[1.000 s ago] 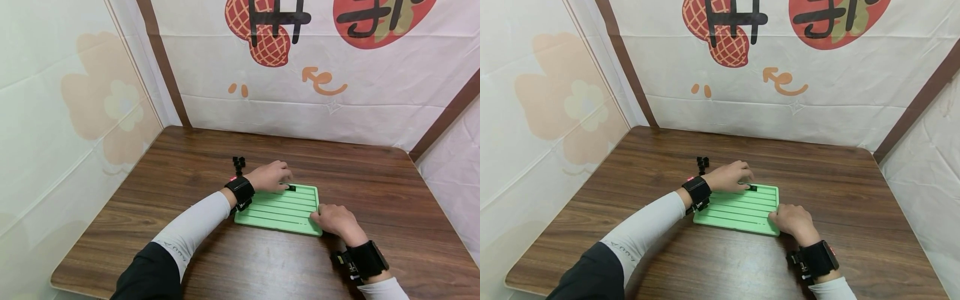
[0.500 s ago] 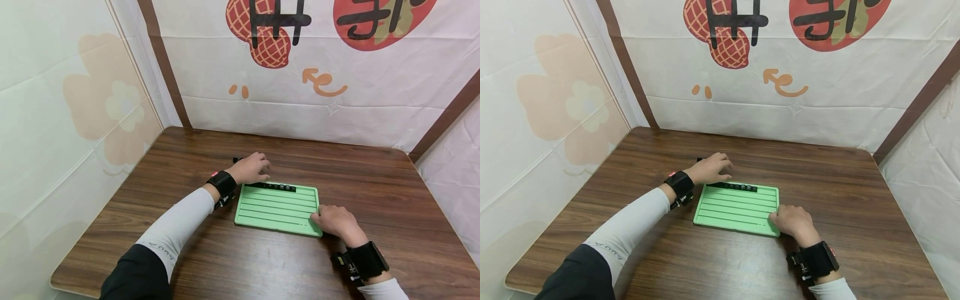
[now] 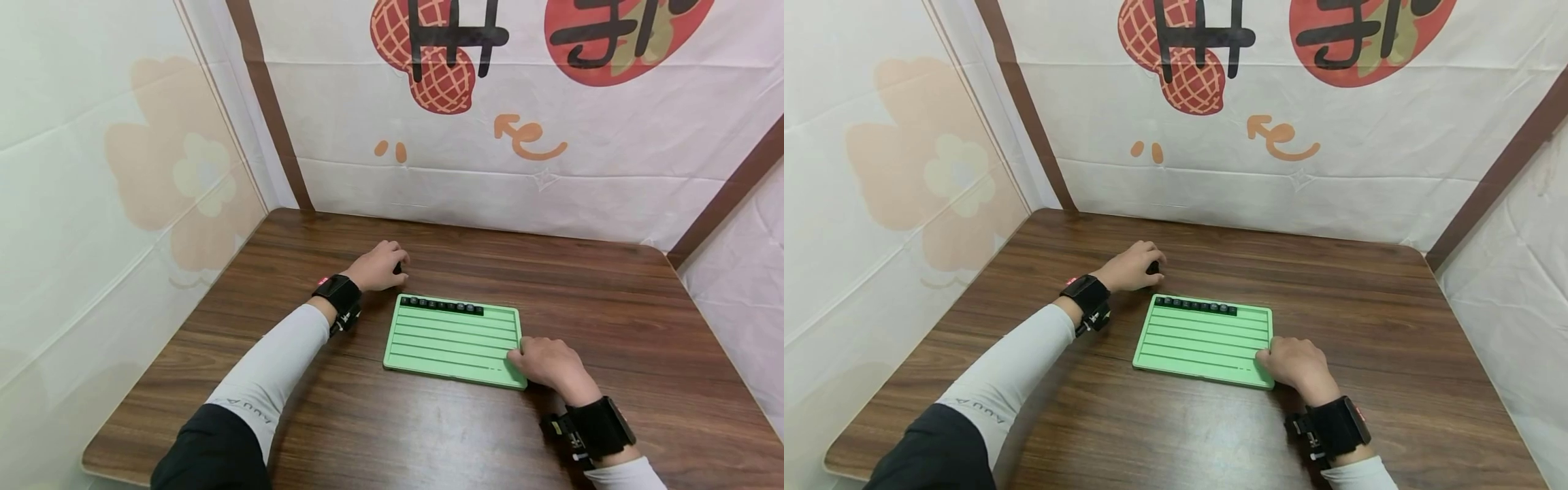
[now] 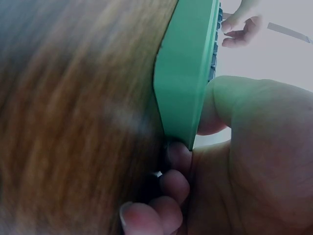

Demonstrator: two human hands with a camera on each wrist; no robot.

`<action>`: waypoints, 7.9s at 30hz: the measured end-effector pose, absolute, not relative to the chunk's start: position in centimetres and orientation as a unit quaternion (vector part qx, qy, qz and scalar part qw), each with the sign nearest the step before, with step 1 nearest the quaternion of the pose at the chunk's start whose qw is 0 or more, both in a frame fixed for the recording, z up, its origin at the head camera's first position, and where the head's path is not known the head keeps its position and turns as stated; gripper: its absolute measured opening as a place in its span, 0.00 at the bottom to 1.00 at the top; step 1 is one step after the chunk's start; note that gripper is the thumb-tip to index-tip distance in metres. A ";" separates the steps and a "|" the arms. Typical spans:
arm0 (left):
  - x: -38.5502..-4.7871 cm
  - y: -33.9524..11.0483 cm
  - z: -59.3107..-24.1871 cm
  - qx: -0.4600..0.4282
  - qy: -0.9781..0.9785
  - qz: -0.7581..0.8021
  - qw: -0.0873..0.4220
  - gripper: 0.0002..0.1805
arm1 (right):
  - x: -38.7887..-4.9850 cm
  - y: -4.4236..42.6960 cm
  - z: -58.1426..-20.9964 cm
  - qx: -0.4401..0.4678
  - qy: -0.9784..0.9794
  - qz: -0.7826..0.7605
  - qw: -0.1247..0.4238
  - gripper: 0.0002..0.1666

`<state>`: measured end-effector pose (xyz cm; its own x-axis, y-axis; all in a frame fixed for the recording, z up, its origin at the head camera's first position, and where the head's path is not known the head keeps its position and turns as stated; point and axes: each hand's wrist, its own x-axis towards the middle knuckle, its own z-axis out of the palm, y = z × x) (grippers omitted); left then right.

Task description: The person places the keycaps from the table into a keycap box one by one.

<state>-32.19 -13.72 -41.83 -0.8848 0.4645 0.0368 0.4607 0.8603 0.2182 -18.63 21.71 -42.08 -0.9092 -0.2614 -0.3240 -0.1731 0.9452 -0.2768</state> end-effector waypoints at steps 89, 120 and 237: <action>-32.1 -15.9 -42.4 0.245 0.941 0.219 -0.075 0.15 | -18.8 21.7 -42.0 -0.108 0.970 -0.108 0.188 0.16; -30.0 -9.8 -40.2 0.391 0.882 0.253 -0.072 0.11 | -18.5 21.6 -42.0 -0.108 0.969 -0.119 0.187 0.16; -30.0 -6.9 -40.0 0.337 0.937 0.076 -0.039 0.13 | -18.6 21.7 -41.9 -0.103 0.969 -0.116 0.194 0.14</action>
<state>-29.96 -6.88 -39.98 -0.7691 0.6267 0.1250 0.6387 0.7607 0.1160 -18.62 21.66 -41.92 -0.9034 -0.2450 -0.3520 -0.1548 0.9517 -0.2651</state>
